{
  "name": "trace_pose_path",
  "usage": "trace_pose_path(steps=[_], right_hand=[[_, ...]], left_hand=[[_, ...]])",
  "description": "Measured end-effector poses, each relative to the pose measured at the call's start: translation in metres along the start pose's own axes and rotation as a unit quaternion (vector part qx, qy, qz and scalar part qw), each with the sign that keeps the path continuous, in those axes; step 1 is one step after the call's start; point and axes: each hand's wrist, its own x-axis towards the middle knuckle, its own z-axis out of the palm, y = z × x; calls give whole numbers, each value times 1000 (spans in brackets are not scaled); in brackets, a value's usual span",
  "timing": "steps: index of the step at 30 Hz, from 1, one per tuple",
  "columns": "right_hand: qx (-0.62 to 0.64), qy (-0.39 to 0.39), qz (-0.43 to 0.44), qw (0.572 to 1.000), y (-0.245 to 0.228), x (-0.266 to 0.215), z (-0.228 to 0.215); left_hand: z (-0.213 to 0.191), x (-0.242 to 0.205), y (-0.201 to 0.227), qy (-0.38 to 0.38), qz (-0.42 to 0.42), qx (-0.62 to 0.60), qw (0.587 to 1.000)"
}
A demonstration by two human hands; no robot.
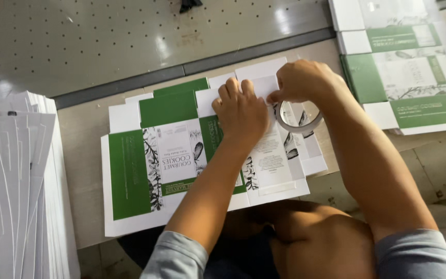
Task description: The person assembles flat-packed cardboard boxes labeled 'Gourmet Cookies' by folding the flaps and securing them with clear adhesive tape. They work on a table, repeatedly taping the edges of the boxes to form the final structure.
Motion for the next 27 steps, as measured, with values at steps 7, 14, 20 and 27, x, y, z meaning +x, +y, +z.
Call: trace_pose_path(steps=[7, 14, 20, 27], right_hand=[[146, 3, -56, 988, 36, -26, -6], [151, 22, -50, 987, 48, -41, 10], [117, -78, -77, 987, 26, -104, -25], [298, 73, -24, 951, 46, -94, -12]], left_hand=[[-12, 0, 8, 9, -17, -17, 1000], [-4, -1, 12, 67, -32, -11, 997], [-28, 4, 12, -34, -56, -5, 998], [10, 17, -71, -33, 66, -260, 963]])
